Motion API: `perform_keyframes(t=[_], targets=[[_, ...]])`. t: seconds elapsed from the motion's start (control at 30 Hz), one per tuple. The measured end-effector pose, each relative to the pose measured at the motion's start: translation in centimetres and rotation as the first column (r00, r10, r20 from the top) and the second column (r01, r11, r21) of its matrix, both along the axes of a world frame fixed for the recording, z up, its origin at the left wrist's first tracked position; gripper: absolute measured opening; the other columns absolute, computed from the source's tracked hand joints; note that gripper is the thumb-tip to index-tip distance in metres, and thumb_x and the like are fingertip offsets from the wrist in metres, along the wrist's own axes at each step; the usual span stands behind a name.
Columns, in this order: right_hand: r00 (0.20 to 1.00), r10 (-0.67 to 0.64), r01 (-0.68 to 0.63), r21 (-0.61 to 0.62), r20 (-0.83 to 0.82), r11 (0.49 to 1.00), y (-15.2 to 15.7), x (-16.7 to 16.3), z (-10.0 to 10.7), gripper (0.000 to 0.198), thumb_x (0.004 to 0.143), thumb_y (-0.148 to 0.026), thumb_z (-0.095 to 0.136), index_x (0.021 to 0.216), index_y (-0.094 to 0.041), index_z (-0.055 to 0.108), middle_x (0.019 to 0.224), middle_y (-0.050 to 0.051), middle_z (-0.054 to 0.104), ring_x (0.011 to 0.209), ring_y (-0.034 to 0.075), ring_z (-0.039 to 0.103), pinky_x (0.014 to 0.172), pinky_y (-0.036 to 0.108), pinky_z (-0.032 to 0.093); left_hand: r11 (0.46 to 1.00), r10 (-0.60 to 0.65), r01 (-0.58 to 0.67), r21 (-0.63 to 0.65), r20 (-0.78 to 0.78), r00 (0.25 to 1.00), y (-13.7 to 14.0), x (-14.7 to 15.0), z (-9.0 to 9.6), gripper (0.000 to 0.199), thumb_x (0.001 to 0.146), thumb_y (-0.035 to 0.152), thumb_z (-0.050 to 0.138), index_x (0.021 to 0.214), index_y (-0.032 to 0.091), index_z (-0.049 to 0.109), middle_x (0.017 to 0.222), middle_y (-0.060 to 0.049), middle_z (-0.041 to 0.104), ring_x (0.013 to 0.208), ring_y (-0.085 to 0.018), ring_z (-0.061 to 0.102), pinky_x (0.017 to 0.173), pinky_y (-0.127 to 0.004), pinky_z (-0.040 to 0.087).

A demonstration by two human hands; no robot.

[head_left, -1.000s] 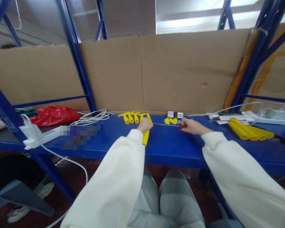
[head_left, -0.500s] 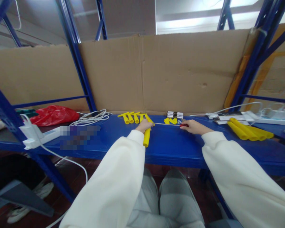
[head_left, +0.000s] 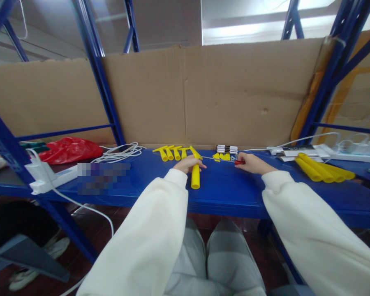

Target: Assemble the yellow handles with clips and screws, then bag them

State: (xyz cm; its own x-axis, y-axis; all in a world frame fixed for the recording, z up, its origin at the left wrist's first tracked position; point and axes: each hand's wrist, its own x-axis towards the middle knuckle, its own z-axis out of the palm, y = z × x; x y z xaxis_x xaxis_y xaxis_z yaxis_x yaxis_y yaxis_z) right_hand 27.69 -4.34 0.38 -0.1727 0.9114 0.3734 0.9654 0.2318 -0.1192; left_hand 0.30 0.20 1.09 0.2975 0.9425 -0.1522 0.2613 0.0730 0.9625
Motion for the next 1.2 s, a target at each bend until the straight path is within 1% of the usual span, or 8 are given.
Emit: perform_keyframes(t=[0.13,0.27,0.43,0.57,0.77,1.0,1.1,1.2], targets=[[0.999,0.027,-0.026,-0.019,0.035,0.999,0.09,0.08,0.08,0.014,0.084,-0.034,0.06,0.083,-0.021,0.064,0.078,0.006,0.072,0.068,0.019,0.064,0.061,0.027,0.044,0.999,0.014,-0.016,0.039,0.056,0.998,-0.27,-0.02,0.06,0.037,0.067,-0.005,0.069,0.095,0.016,0.057,0.073,0.002,0.062,0.052,-0.009,0.057,0.051,-0.02,0.051],[0.997,0.027,-0.021,-0.083,0.072,0.996,-0.16,-0.27,0.37,0.022,0.089,-0.034,0.053,0.09,-0.02,0.07,0.084,0.009,0.074,0.073,0.022,0.067,0.065,0.029,0.046,0.997,0.039,-0.042,0.059,0.05,0.998,-0.78,0.02,0.42,0.03,0.067,-0.005,0.067,0.083,0.017,0.055,0.064,0.004,0.056,0.046,-0.01,0.053,0.049,-0.022,0.048],[0.997,0.066,-0.061,-0.106,0.044,0.992,-0.03,-0.43,0.3,0.024,0.091,-0.033,0.052,0.092,-0.019,0.071,0.089,0.01,0.075,0.076,0.023,0.068,0.068,0.03,0.048,0.995,0.061,-0.055,0.085,-0.07,0.996,-0.8,0.02,0.35,0.026,0.069,-0.005,0.064,0.07,0.017,0.051,0.055,0.004,0.055,0.043,-0.01,0.049,0.047,-0.021,0.042],[0.999,0.039,-0.039,-0.074,0.006,0.997,0.41,-0.05,-0.22,0.018,0.083,-0.035,0.065,0.093,-0.021,0.066,0.084,0.007,0.074,0.072,0.021,0.066,0.063,0.027,0.046,0.99,0.076,-0.053,0.129,-0.178,0.981,-0.58,0.1,0.15,0.027,0.068,-0.005,0.064,0.06,0.017,0.05,0.05,0.004,0.05,0.041,-0.009,0.045,0.044,-0.022,0.036],[0.999,0.043,-0.043,-0.02,0.024,0.999,0.45,0.12,-0.34,0.013,0.083,-0.033,0.063,0.089,-0.022,0.063,0.078,0.006,0.072,0.069,0.02,0.064,0.06,0.027,0.043,0.986,0.085,-0.05,0.157,-0.225,0.971,-0.33,0.11,-0.01,0.023,0.064,-0.003,0.066,0.058,0.015,0.055,0.052,0.002,0.053,0.047,-0.012,0.051,0.049,-0.025,0.04],[0.995,0.077,-0.073,-0.059,0.057,0.996,-0.16,-0.44,0.17,0.019,0.09,-0.032,0.053,0.092,-0.021,0.068,0.084,0.008,0.074,0.074,0.021,0.067,0.065,0.028,0.046,0.983,0.085,-0.04,0.177,-0.253,0.964,-0.01,0.08,-0.26,0.016,0.066,-0.003,0.062,0.06,0.012,0.061,0.053,0.0,0.054,0.045,-0.012,0.049,0.048,-0.024,0.039],[0.999,0.039,-0.037,-0.07,0.028,0.997,-0.06,-0.57,0.05,0.016,0.085,-0.035,0.061,0.093,-0.021,0.066,0.088,0.008,0.074,0.076,0.021,0.068,0.065,0.028,0.047,0.982,0.089,-0.04,0.186,-0.265,0.96,0.02,0.1,-0.27,0.015,0.066,-0.002,0.061,0.06,0.012,0.063,0.052,0.0,0.054,0.045,-0.012,0.049,0.048,-0.025,0.039],[1.0,-0.006,0.006,-0.066,0.011,0.998,0.18,-0.47,-0.19,0.021,0.078,-0.036,0.069,0.093,-0.023,0.063,0.085,0.006,0.073,0.072,0.021,0.067,0.06,0.027,0.045,0.982,0.086,-0.038,0.183,-0.261,0.961,-0.1,0.12,-0.2,0.018,0.066,-0.003,0.06,0.058,0.013,0.06,0.05,0.001,0.052,0.044,-0.011,0.047,0.046,-0.024,0.037]])
